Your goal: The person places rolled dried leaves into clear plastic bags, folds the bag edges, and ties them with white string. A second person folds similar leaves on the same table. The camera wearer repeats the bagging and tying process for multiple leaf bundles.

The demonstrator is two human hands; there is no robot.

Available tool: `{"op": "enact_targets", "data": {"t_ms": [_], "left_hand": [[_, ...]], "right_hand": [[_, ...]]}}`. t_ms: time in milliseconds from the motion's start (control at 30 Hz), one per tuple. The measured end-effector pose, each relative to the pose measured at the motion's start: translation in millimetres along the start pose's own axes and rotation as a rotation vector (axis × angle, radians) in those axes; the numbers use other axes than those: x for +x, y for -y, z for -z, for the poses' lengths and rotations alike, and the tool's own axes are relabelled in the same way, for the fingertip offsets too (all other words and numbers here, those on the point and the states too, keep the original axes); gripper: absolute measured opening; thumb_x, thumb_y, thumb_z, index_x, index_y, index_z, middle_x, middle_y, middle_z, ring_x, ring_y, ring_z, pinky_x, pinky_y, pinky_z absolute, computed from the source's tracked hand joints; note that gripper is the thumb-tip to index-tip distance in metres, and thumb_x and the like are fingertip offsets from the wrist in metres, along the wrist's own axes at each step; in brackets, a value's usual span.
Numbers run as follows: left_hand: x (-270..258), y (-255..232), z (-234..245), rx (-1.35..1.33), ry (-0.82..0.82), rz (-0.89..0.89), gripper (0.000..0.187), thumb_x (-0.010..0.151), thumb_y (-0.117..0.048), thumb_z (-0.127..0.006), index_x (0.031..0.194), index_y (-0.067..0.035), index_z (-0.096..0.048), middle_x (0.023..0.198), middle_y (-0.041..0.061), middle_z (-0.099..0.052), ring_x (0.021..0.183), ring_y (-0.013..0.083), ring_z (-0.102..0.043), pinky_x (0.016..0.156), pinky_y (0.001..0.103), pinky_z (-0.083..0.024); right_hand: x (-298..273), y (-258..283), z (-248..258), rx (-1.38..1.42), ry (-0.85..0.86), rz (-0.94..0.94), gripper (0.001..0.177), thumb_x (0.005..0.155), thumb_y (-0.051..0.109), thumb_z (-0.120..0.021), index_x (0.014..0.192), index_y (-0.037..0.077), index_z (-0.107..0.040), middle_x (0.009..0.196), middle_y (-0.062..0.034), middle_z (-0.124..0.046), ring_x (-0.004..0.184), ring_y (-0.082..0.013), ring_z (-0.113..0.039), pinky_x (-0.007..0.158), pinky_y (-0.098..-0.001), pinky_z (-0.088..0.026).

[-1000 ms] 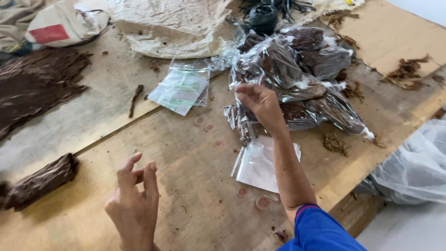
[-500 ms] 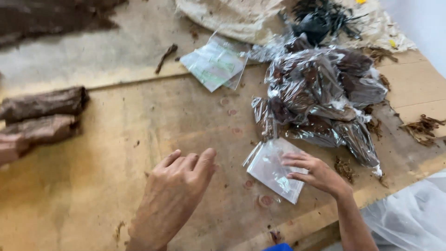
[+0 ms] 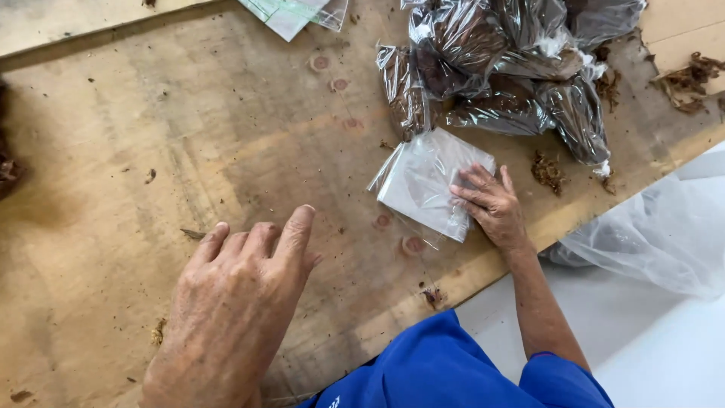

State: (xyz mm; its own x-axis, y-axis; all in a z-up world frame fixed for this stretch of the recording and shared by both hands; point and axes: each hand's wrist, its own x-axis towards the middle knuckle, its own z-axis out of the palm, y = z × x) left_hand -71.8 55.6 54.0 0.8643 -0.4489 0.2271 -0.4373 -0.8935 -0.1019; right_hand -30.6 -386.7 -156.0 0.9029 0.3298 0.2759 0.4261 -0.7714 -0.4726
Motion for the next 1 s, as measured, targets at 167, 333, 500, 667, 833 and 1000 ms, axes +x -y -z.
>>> {"op": "enact_targets", "data": {"t_ms": [167,333,500,667,833,1000], "left_hand": [[8,-7,-1,-0.027,0.082,-0.02,0.049,0.096,-0.051,-0.063,0.134,-0.02,-0.06,0.086,0.002,-0.07,0.076,0.0226,-0.073,0.094,0.042,-0.056],[34,-23,-18,-0.255,0.404,-0.108,0.062,0.094,-0.014,-0.057,0.153,-0.001,-0.041,0.11,0.016,-0.073,0.091,0.0268,-0.075,0.1,0.053,-0.054],[74,-63,-66,-0.164,-0.115,-0.083,0.091,0.08,-0.088,-0.067,0.116,-0.005,-0.068,0.094,0.011,-0.075,0.079,0.0268,-0.074,0.095,0.055,-0.056],[97,-78,-153,-0.223,-0.324,-0.026,0.057,0.082,-0.051,-0.072,0.108,-0.001,-0.068,0.087,0.014,-0.07,0.084,0.0331,-0.075,0.101,0.062,-0.048],[104,-49,-167,-0.118,-0.339,0.046,0.013,0.09,-0.024,-0.07,0.097,-0.014,-0.065,0.082,0.003,-0.071,0.078,0.0229,-0.077,0.098,0.053,-0.053],[106,-40,-144,-0.139,-0.362,0.104,0.016,0.096,-0.028,-0.071,0.097,-0.015,-0.062,0.079,0.003,-0.072,0.076,0.0215,-0.077,0.096,0.051,-0.055]], "right_hand": [[17,32,11,0.068,-0.17,0.139,0.023,0.097,0.009,-0.076,0.12,0.015,-0.075,0.131,-0.0112,-0.071,0.131,-0.0307,-0.065,0.128,-0.0608,-0.029],[50,67,26,0.126,-0.22,0.25,0.017,0.096,0.003,-0.075,0.113,0.007,-0.076,0.12,-0.0138,-0.074,0.116,-0.03,-0.072,0.122,-0.0535,-0.042],[100,93,27,-0.027,-0.213,0.46,0.02,0.09,0.016,-0.087,0.105,0.006,-0.078,0.105,-0.0114,-0.079,0.103,-0.0275,-0.075,0.118,-0.0603,-0.04],[133,121,11,-0.035,-0.416,0.481,0.015,0.087,0.02,-0.089,0.098,0.012,-0.081,0.109,-0.0069,-0.078,0.111,-0.0303,-0.071,0.122,-0.0535,-0.033],[102,91,-31,-0.026,-0.746,0.378,0.046,0.081,0.033,-0.094,0.109,0.003,-0.075,0.106,-0.0158,-0.064,0.098,-0.0378,-0.064,0.097,-0.0527,-0.054],[116,103,-42,-0.005,-0.206,0.528,0.028,0.091,0.028,-0.08,0.115,0.014,-0.076,0.112,-0.0063,-0.073,0.117,-0.0332,-0.066,0.106,-0.0491,-0.045]]}}
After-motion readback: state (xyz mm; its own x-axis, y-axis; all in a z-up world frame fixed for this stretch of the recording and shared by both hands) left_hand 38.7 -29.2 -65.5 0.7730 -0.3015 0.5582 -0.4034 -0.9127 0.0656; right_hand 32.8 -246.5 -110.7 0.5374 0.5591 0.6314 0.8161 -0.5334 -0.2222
